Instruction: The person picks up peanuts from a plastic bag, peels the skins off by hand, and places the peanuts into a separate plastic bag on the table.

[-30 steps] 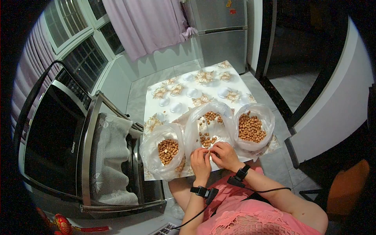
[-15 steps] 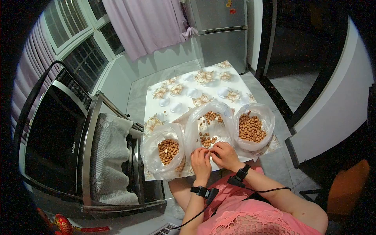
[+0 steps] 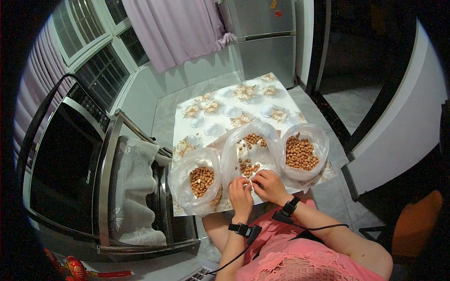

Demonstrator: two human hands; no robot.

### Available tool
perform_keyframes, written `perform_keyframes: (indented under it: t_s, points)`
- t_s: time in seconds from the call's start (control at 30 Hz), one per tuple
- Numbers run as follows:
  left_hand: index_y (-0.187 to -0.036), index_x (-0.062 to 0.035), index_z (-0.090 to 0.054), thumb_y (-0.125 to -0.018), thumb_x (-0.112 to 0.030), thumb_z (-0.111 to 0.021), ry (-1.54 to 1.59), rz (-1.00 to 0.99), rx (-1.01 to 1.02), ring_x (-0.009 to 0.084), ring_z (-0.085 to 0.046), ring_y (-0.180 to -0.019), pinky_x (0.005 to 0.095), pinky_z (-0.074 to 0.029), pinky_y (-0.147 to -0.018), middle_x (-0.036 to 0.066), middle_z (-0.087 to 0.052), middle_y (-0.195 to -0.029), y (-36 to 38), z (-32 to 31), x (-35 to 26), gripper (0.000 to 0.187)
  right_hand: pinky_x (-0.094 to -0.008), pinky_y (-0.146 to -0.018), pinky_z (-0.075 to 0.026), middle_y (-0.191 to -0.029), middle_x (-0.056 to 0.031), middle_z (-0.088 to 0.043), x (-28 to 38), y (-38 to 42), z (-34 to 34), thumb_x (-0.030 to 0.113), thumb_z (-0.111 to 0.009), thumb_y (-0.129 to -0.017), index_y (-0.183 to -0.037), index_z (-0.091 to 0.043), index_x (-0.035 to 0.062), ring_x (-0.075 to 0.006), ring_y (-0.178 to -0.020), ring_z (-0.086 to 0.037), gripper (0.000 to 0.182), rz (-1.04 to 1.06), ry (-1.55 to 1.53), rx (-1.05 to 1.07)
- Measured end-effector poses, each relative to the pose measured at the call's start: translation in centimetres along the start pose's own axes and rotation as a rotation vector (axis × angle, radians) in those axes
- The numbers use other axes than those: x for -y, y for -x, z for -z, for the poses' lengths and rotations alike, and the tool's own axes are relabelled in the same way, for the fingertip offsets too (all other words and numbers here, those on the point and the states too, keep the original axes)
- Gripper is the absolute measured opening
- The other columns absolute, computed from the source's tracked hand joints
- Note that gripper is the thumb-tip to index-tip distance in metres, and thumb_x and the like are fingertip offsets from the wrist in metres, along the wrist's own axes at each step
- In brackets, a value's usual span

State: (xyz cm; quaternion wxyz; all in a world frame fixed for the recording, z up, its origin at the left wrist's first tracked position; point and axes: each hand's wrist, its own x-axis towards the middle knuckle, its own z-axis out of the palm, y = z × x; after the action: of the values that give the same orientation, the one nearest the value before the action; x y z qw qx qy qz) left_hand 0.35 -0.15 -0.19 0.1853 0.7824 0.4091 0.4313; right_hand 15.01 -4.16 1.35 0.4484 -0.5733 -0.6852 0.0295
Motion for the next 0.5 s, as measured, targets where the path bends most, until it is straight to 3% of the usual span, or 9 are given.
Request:
perform_keyframes:
  t_s: [0.2,0.3,0.37,0.5]
  points:
    - [-0.096,-0.0035,-0.059,-0.093,-0.007,-0.062,0.233,-0.001,-0.028,0.0329,-0.062,-0.102,0.0411,-0.049,-0.091,0.015,-0.066,-0.112,0.0,1.3,-1.0,0.006,-0.0425,-0.080,-0.049,-0.092,-0.0116,-0.064,0.0,-0.1,0.1,0.013,-0.070,-0.082,-0.091,-0.067,0.0040,-0.0313,-0.089,-0.063,0.013,0.006,0.010,0.003]
    - [-0.096,-0.0034,-0.059,-0.098,-0.009,-0.061,0.387,0.104,0.009,0.0282,-0.064,-0.097,0.0380,-0.050,-0.090,0.013,-0.068,-0.108,0.0,2.7,-2.2,0.007,-0.0424,-0.081,-0.049,-0.092,-0.0115,-0.063,0.3,-0.2,0.3,0.012,-0.070,-0.082,-0.091,-0.067,0.0039,-0.0310,-0.089,-0.063,0.012,0.000,-0.001,0.007]
    - [-0.097,-0.0030,-0.059,-0.101,-0.014,-0.062,0.330,-0.055,-0.146,0.0243,-0.064,-0.093,0.0364,-0.050,-0.089,0.013,-0.068,-0.105,-0.6,5.0,-3.4,0.012,-0.0424,-0.081,-0.049,-0.092,-0.0114,-0.063,0.2,-0.1,0.2,0.012,-0.070,-0.082,-0.091,-0.067,0.0039,-0.0308,-0.089,-0.063,0.012,-0.002,-0.006,0.006]
    - [-0.105,-0.0027,-0.060,-0.101,-0.016,-0.063,0.284,-0.026,-0.309,0.0247,-0.062,-0.095,0.0361,-0.049,-0.090,0.013,-0.067,-0.103,-2.7,10.4,-3.4,0.015,-0.0424,-0.080,-0.049,-0.090,-0.0106,-0.063,0.1,-0.1,0.0,0.011,-0.069,-0.082,-0.090,-0.068,0.0042,-0.0304,-0.089,-0.063,0.011,0.038,-0.001,-0.044]
